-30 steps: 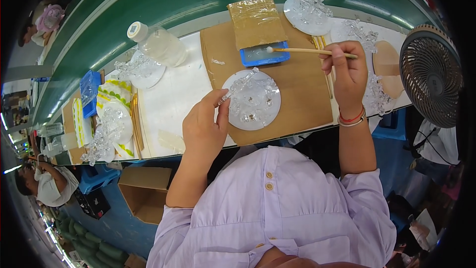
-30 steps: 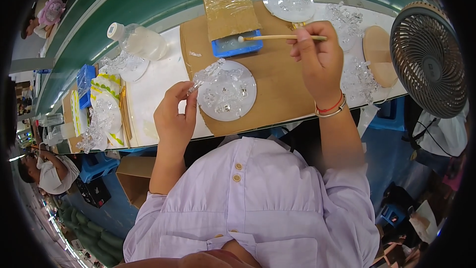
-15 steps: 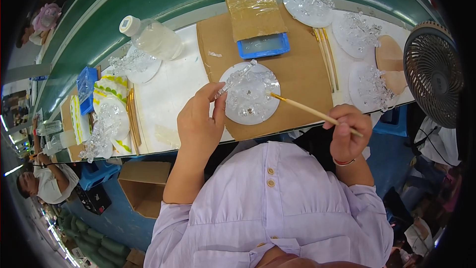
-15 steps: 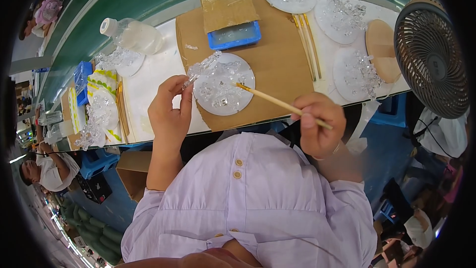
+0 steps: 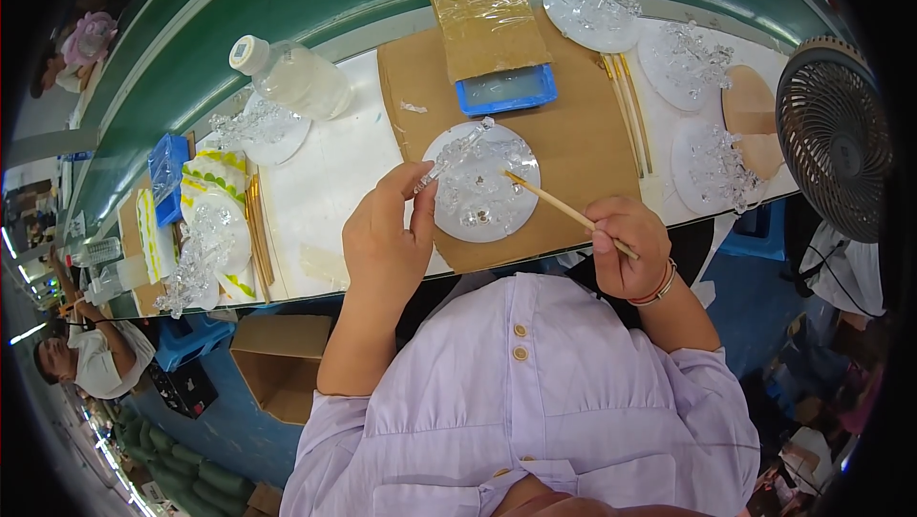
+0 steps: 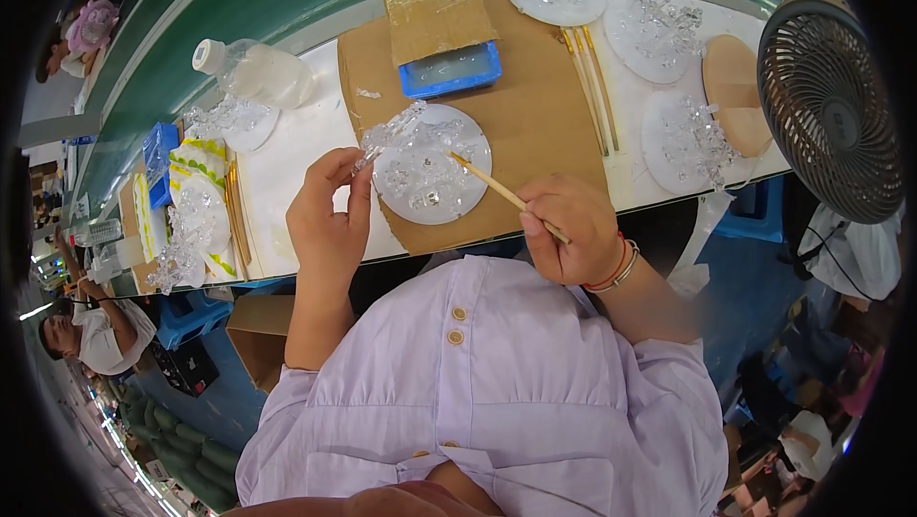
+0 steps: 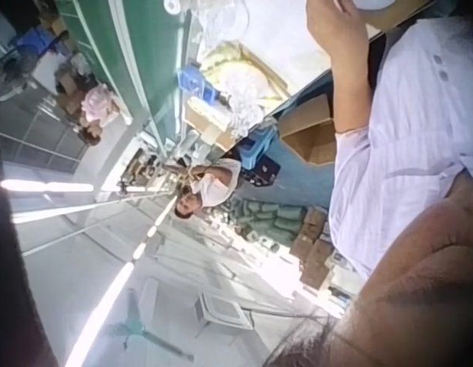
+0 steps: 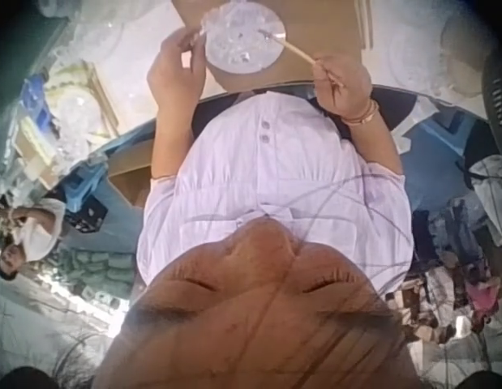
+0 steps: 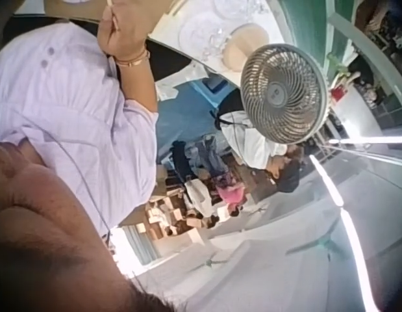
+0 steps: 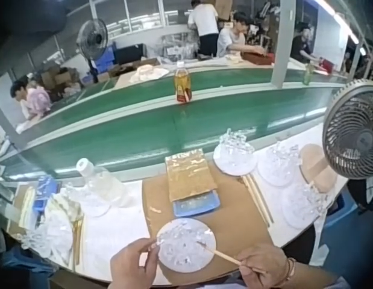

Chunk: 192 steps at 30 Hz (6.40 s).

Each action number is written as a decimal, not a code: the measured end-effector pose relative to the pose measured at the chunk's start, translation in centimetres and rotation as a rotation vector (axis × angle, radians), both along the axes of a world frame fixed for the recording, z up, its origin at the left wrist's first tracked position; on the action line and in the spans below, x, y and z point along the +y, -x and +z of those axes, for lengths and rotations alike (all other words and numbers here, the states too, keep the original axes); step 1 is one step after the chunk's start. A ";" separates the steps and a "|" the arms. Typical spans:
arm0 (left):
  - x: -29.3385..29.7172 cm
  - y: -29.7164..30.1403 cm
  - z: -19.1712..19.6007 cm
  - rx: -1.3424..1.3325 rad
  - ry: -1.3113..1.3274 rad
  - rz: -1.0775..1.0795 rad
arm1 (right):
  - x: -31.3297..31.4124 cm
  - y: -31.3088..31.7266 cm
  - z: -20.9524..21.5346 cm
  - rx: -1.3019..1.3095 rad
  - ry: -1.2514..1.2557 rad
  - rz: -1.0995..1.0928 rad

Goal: Assembling decorative light fixture components by applying adhesive with a small stick.

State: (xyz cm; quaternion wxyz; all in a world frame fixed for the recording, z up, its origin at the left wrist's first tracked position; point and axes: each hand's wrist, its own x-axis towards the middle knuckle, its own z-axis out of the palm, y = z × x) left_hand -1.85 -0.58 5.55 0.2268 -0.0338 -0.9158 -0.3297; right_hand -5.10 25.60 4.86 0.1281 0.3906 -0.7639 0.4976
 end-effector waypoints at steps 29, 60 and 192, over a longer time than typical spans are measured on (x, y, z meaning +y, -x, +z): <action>0.0 0.1 0.1 0.000 0.023 0.002 | -4.6 2.2 2.0 0.086 -0.153 0.075; 0.2 0.1 -0.4 -0.010 -0.012 0.010 | -8.7 5.0 5.0 0.025 -0.384 0.095; 0.8 -1.9 1.4 -0.031 0.199 0.019 | -3.7 7.3 4.2 -0.140 -0.225 0.130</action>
